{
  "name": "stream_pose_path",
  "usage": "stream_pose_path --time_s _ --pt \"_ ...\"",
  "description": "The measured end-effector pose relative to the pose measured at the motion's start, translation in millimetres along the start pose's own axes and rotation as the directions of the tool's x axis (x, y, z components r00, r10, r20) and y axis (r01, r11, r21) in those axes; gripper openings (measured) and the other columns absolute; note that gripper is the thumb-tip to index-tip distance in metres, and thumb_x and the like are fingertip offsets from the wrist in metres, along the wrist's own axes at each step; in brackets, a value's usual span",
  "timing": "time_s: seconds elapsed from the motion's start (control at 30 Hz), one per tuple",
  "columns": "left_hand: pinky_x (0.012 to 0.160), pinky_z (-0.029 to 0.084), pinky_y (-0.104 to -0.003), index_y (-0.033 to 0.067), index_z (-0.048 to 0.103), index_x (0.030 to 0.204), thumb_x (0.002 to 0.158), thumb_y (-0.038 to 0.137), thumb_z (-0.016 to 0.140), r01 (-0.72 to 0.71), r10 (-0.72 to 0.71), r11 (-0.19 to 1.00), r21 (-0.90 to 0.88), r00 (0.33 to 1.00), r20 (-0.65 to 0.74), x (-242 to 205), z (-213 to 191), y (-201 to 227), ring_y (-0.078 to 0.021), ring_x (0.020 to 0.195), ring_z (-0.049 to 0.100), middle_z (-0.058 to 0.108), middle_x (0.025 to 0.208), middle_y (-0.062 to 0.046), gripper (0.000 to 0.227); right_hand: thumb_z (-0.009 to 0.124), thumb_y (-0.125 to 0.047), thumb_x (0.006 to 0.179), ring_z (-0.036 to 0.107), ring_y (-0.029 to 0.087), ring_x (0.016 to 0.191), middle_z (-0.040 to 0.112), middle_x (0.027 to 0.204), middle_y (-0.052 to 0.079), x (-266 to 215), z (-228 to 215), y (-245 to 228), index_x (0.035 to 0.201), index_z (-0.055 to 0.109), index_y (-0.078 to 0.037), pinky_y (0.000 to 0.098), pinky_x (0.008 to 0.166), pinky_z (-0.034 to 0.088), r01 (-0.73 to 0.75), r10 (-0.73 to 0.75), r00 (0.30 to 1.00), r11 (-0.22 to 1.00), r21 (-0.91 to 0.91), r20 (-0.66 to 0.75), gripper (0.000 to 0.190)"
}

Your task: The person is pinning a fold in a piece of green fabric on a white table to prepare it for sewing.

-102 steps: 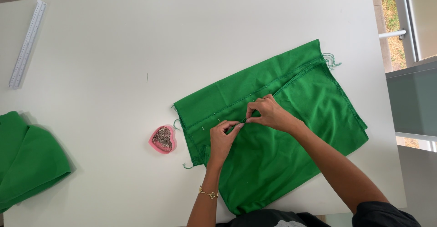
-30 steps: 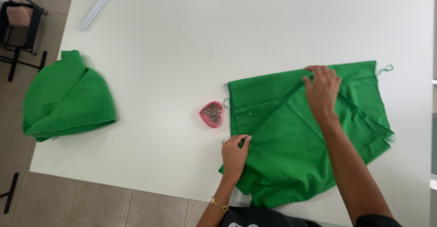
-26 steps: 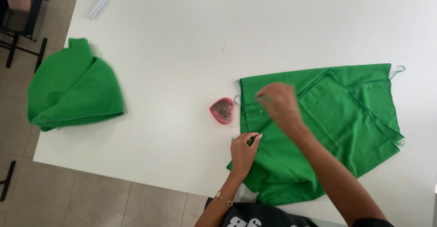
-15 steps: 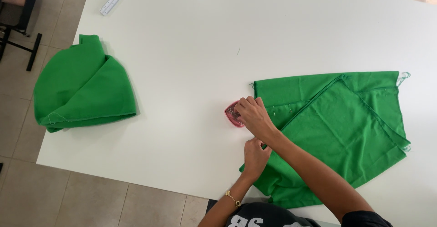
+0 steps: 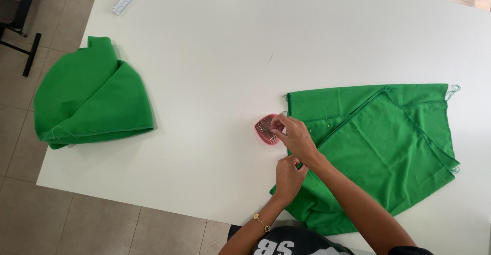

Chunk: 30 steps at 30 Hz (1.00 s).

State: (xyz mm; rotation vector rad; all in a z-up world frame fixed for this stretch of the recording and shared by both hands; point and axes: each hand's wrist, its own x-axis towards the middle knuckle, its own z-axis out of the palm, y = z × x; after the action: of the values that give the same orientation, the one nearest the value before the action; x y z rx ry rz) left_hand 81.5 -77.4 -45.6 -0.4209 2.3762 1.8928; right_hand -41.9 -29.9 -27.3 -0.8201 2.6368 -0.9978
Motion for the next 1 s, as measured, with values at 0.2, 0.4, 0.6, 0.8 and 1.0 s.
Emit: stream_pose_path --time_s 0.2,0.4,0.6,0.8,1.0 --pt "0.056 0.035 -0.032 0.0154 0.035 0.06 0.095 0.001 0.074 -0.033 0.033 0.999 -0.013 0.999 -0.034 -1.5 -2.9 4.4 -0.0114 0.053 0.029 0.033 0.049 0.001 0.054 0.087 -0.016 0.091 0.071 0.019 0.071 0.081 0.083 0.002 -5.6 -4.7 -6.3 0.106 0.081 -0.021 0.0318 0.066 0.055 -0.079 0.1 0.992 0.969 0.235 -0.077 0.018" --pt "0.056 0.038 -0.032 0.012 0.04 0.061 0.095 0.0 0.074 -0.065 0.063 0.997 -0.031 0.997 -0.053 -2.2 -2.9 7.6 -0.0124 0.053 0.036 0.038 0.052 -0.004 0.049 0.086 -0.02 0.094 0.05 0.009 0.055 0.079 0.072 0.003 -7.0 -10.6 -4.1 0.099 0.085 -0.019 0.0289 0.056 0.048 -0.181 0.221 0.972 0.914 0.364 -0.072 0.006" --pt "0.056 0.048 -0.034 0.0074 0.083 0.094 0.095 0.011 0.083 -0.072 0.072 0.997 -0.005 0.994 -0.082 -1.1 8.4 -2.0 -0.0218 0.056 0.063 0.063 0.063 -0.013 0.004 0.082 -0.01 0.096 0.076 0.013 0.074 0.083 0.08 0.015 -12.2 -23.1 6.3 0.105 0.085 -0.006 0.0233 0.062 0.061 -0.348 0.428 0.903 0.664 0.662 0.045 0.011" --pt "0.057 0.049 -0.033 0.0058 0.086 0.103 0.098 0.01 0.081 -0.055 0.054 0.999 -0.003 0.996 -0.071 -1.8 10.8 -8.1 -0.0193 0.059 0.064 0.067 0.066 -0.014 0.008 0.085 -0.007 0.092 0.076 0.012 0.071 0.083 0.08 0.018 -9.7 -27.1 -6.3 0.104 0.086 -0.002 0.0223 0.057 0.059 -0.335 0.424 0.904 0.642 0.689 0.044 0.013" --pt "0.056 0.045 -0.032 0.0058 0.067 0.072 0.095 0.003 0.076 -0.052 0.053 0.998 0.021 0.995 -0.089 -2.0 19.6 -24.7 -0.0146 0.052 0.05 0.049 0.055 -0.005 0.025 0.084 -0.012 0.095 0.07 0.011 0.062 0.08 0.07 0.014 -9.4 -17.5 -11.0 0.102 0.088 -0.008 0.0242 0.054 0.06 -0.303 0.383 0.924 0.767 0.566 -0.025 0.009"
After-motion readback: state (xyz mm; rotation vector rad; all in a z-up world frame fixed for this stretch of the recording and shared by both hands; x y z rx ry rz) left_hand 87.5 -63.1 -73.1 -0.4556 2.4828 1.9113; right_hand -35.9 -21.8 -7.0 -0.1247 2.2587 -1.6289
